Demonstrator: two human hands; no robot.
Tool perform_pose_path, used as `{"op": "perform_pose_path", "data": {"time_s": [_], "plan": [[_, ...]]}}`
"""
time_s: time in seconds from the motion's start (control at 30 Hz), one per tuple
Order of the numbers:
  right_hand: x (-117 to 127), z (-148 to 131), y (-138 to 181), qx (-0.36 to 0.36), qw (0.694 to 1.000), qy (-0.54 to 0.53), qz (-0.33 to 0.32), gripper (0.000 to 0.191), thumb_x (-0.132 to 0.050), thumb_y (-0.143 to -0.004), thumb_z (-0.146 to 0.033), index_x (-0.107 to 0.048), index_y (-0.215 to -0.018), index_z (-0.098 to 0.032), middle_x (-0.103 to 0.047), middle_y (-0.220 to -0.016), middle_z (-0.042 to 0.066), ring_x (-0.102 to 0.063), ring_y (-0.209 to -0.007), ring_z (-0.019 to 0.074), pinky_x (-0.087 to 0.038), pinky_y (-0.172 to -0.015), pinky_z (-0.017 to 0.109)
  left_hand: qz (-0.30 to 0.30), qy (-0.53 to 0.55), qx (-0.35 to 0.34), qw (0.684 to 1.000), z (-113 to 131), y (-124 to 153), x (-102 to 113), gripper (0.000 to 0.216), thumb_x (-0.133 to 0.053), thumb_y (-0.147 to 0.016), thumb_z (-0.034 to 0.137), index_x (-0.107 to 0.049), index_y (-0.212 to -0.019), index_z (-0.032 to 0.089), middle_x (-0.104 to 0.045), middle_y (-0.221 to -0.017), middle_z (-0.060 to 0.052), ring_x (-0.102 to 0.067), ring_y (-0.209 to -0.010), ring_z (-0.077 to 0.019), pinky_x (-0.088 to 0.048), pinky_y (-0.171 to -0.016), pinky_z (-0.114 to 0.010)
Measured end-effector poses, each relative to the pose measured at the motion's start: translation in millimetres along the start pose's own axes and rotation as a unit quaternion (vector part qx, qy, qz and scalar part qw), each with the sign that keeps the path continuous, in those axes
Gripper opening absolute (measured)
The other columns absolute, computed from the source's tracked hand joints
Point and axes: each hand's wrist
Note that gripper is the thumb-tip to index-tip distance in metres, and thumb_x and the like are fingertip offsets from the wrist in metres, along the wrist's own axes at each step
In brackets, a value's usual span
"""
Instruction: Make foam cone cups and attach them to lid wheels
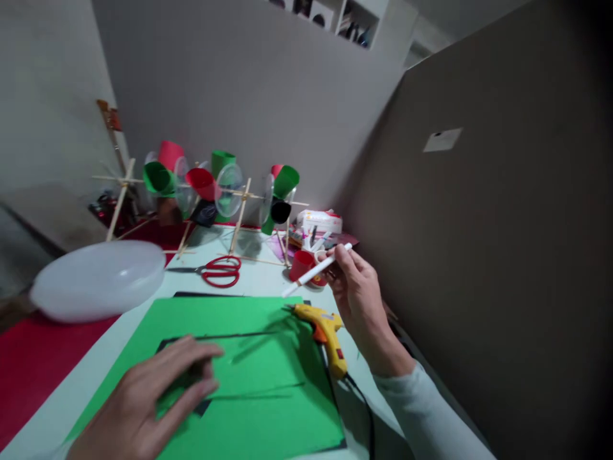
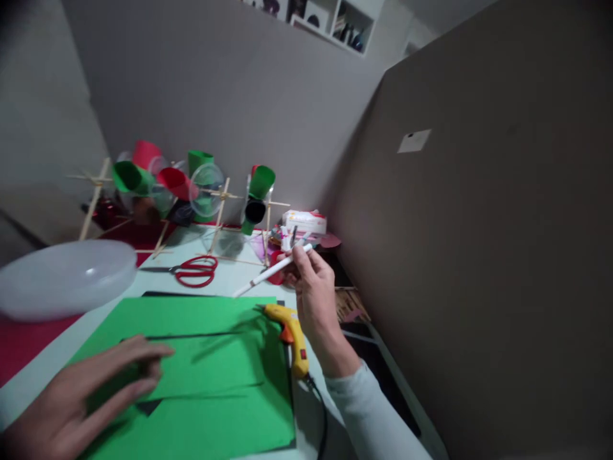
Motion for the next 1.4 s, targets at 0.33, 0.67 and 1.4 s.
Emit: {"op": "perform_pose_path", "data": {"time_s": [0.33, 0.67, 1.4], "plan": [[-50.1, 13.2, 94.5, -0.093, 0.986, -0.091, -0.1, 0.01, -0.073, -0.09, -0.031, -0.072, -0.084, -0.022, -0.071, -0.085, -0.002, -0.059, -0.069, 0.0091, -0.051, -0.066, 0.022, -0.083, 0.188, 0.157, 0.966, 47.5, -23.6, 20.1, 0.014, -0.058, -0.09, 0.029, -0.062, -0.084, 0.017, -0.061, -0.065, 0.004, -0.056, -0.058, -0.0083, -0.043, -0.055, -0.018], [-44.3, 37.1, 100.3, -0.156, 0.968, -0.095, -0.174, 0.015, -0.071, -0.091, -0.033, -0.072, -0.082, -0.021, -0.073, -0.084, 0.0, -0.06, -0.062, 0.0091, -0.051, -0.058, 0.021, -0.169, 0.072, 0.117, 0.976, 41.7, -23.9, 13.0, 0.034, -0.046, -0.098, 0.031, -0.048, -0.066, 0.019, -0.045, -0.059, 0.006, -0.043, -0.055, -0.0089, -0.031, -0.056, -0.024], [-41.3, 20.0, 90.7, -0.195, 0.963, -0.128, -0.136, 0.033, -0.063, -0.091, -0.047, -0.075, -0.076, -0.02, -0.075, -0.068, 0.004, -0.033, -0.039, 0.0069, -0.021, -0.037, 0.023, -0.08, 0.001, 0.015, 0.997, 34.6, -1.0, -1.4, 0.049, -0.03, -0.098, 0.056, -0.068, -0.084, 0.029, -0.071, -0.075, 0.002, -0.066, -0.071, -0.0159, -0.054, -0.067, -0.019]]}}
Point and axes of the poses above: each hand's wrist, its own y-axis away from the middle knuckle, its own x-axis out of the back of the hand, z = x × y
